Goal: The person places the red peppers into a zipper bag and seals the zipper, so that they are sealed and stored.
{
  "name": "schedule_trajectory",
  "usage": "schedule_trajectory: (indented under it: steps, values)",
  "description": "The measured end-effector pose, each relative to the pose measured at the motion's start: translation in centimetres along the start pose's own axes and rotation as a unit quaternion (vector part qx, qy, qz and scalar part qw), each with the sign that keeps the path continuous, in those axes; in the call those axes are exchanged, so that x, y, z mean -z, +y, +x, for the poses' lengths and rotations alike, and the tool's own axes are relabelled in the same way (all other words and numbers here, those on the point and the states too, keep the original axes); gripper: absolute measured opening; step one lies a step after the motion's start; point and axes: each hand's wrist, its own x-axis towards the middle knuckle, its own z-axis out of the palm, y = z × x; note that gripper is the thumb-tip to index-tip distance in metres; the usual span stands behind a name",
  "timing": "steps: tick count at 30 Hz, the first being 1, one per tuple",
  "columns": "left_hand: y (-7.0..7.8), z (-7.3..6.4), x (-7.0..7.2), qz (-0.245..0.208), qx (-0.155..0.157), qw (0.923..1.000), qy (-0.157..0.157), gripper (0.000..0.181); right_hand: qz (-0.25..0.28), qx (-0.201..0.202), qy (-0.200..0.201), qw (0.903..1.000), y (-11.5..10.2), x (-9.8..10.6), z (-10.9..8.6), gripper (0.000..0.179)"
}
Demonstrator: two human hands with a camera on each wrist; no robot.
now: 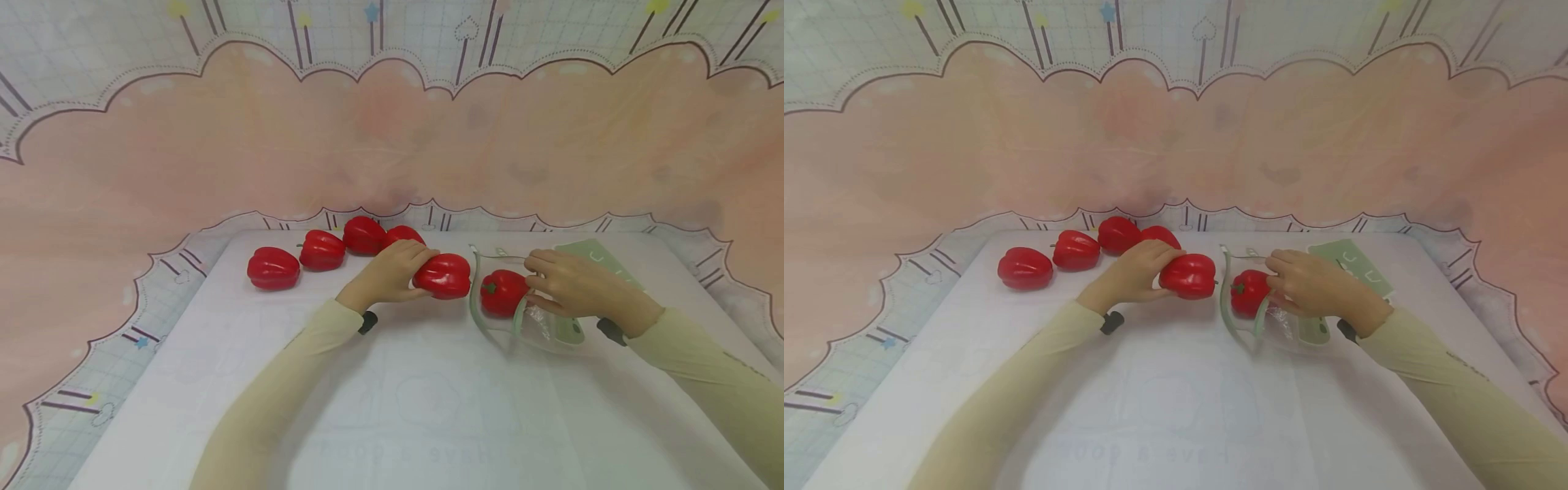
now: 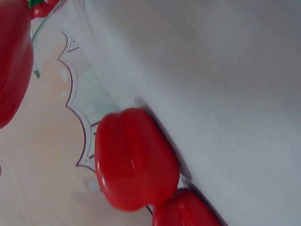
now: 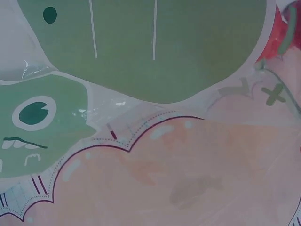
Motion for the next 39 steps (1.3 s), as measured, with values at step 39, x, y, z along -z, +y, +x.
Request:
schedule_trajectory:
  steps: [39]
  values:
    - [3.3,4.3,-3.1,-0.017,-0.003,0.9967,-0.079,0.063,0.004,-0.007,-0.027,0.9996,-0.1,0.5,0.9,0.025]
